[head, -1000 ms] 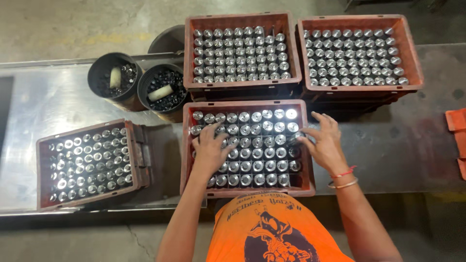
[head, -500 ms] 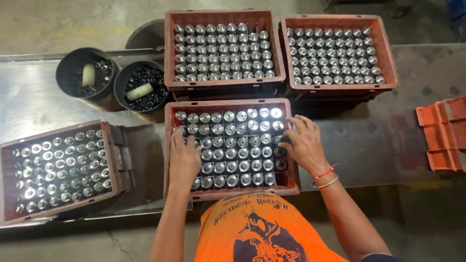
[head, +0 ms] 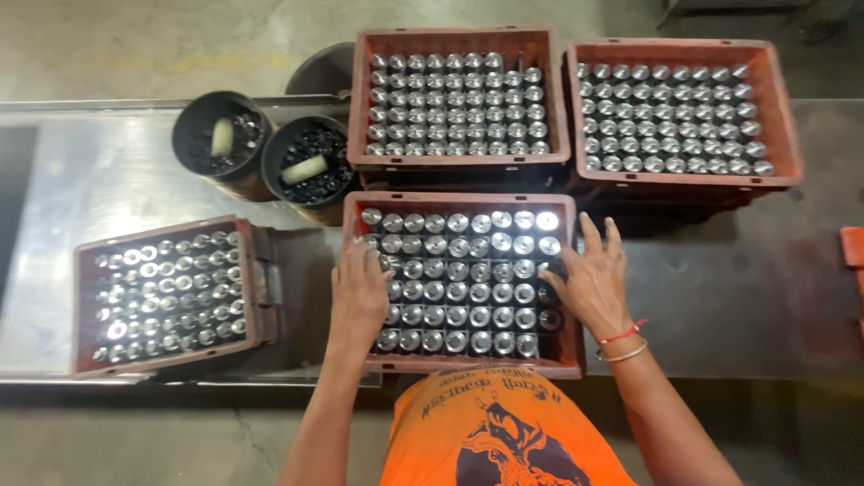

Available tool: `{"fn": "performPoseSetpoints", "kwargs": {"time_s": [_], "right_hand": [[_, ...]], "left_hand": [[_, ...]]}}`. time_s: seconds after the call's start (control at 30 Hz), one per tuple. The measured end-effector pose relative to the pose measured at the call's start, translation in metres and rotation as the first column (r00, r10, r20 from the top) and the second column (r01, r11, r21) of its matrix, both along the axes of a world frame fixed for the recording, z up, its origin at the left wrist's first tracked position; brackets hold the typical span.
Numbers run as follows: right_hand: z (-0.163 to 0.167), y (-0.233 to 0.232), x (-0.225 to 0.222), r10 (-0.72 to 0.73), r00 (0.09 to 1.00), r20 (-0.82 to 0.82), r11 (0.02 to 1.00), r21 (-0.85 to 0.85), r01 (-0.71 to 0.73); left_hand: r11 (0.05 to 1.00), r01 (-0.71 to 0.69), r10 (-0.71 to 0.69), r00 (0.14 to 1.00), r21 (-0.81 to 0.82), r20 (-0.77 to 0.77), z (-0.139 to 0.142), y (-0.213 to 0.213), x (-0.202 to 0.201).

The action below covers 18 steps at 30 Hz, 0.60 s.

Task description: The person repeatedly picks up small cylindrical metal caps from a crate and places them into a grid-like tray, aligning them in rows. The person uses both hands to handle the caps and occasionally uses a cylindrical tool to press or adjust them within the tray.

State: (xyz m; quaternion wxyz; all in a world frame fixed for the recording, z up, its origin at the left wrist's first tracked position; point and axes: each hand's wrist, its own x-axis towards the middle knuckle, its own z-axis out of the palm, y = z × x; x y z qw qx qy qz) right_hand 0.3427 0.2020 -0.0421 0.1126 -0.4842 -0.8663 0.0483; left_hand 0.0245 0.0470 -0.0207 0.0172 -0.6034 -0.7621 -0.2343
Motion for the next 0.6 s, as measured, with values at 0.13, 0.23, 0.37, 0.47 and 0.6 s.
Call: {"fn": "performPoseSetpoints", "kwargs": {"time_s": [0.13,0.23,0.37,0.47,0.6], "right_hand": [[-0.011,-0.001,-0.003,-0.025,1.0,-0.016,0.997,-0.077,0.024],[-0.017,0.0,-0.001,-0.019,1.0,-0.007,0.997,-0.077,0.018],[-0.006,0.001,0.013,0.043,0.987,-0.155,0.999,0.005,-0.043],[0.014,0.001,0.032,0.003,0.921,-0.388,0.993,-0.105,-0.047],[0.034,-0.009,0.042,-0.172,0.577,-0.799,0.924,-0.334,-0.187]], "left_hand": [[0.977,-0.21,0.162,0.594,-0.043,0.788,0.01,-0.017,-0.018],[0.844,-0.363,-0.46,-0.11,0.395,0.881,0.0,-0.01,-0.024],[0.933,-0.335,0.027,0.436,0.134,0.9,-0.021,-0.003,-0.026],[0.979,-0.167,0.098,0.884,0.115,0.458,-0.032,-0.008,-0.022],[0.987,0.075,-0.101,0.978,0.145,0.181,-0.04,-0.012,-0.016]]}}
